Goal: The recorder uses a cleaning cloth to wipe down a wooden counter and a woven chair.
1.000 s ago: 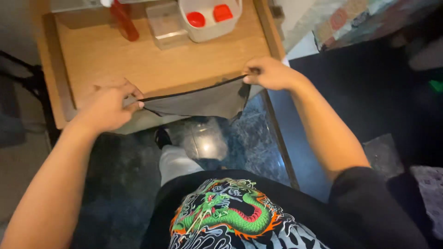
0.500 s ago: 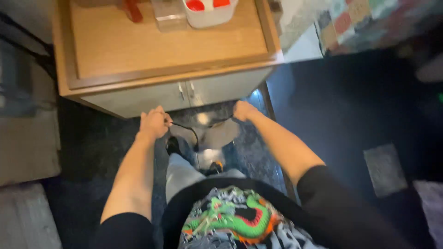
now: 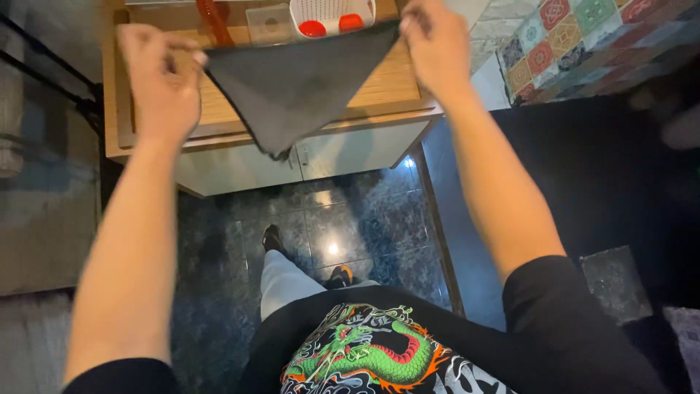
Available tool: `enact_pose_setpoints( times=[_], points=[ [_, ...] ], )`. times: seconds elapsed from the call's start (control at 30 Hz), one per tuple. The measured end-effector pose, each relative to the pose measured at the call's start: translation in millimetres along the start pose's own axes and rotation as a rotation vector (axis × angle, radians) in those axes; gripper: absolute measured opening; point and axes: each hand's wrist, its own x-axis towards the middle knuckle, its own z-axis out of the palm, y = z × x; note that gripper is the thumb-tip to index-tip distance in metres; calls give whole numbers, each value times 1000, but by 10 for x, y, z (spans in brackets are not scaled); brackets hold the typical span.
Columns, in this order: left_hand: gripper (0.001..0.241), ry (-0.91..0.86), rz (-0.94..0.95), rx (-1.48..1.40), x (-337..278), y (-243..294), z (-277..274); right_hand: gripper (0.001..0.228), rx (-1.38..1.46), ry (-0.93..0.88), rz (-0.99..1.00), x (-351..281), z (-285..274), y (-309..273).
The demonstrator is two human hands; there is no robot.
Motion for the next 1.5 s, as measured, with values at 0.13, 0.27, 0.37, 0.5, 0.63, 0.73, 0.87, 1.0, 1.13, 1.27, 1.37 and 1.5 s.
enact_pose_setpoints(
  times=[0.13,0.27,0.37,0.5,0.63,0.73,0.87,1.0,1.13,1.27,1.37,1.5],
  points=[
    [22,249,217,496,-436,-207,602,29,-63,321,-59,-305,987,856],
    [25,-654,-60,481,-942,-626,891,24,-209,-707,65,-816,1708,1797],
    [36,-537,-45,487,-857,-891,844,15,-63,-656,30,-368,1812,2009],
    [23,-499,-194,99,-516,-904,667,11,35,-733,124,-324,1217,1411],
    [23,-323,-307,-164,-38,-618,177,15,-52,-455,-67,110,382,479],
    [10,38,-96,-107,88,-61,-46,17,-56,164,-136,113,117,-74],
    [28,-159,-55,307,-351,-310,409,27,-144,-57,-3,-145,1136,789],
    [90,-892,-491,468,-1384,-1644,1457,32,-304,-845,136,-809,1354,684],
    [24,-1078,-572,299,-1325,-848,722,26,-61,-1121,14,-982,2139,1604],
    [23,-901,-544,-4,-1455,-1190,621,18,182,-1070,361,-940,1964,1338],
    [23,-841,-503,-61,-1461,-1474,490,15,309,-1082,296,-763,2113,1298],
    [21,-763,-562,-200,-1216,-2012,368,13,363,-869,136,-318,2289,1288]
  ],
)
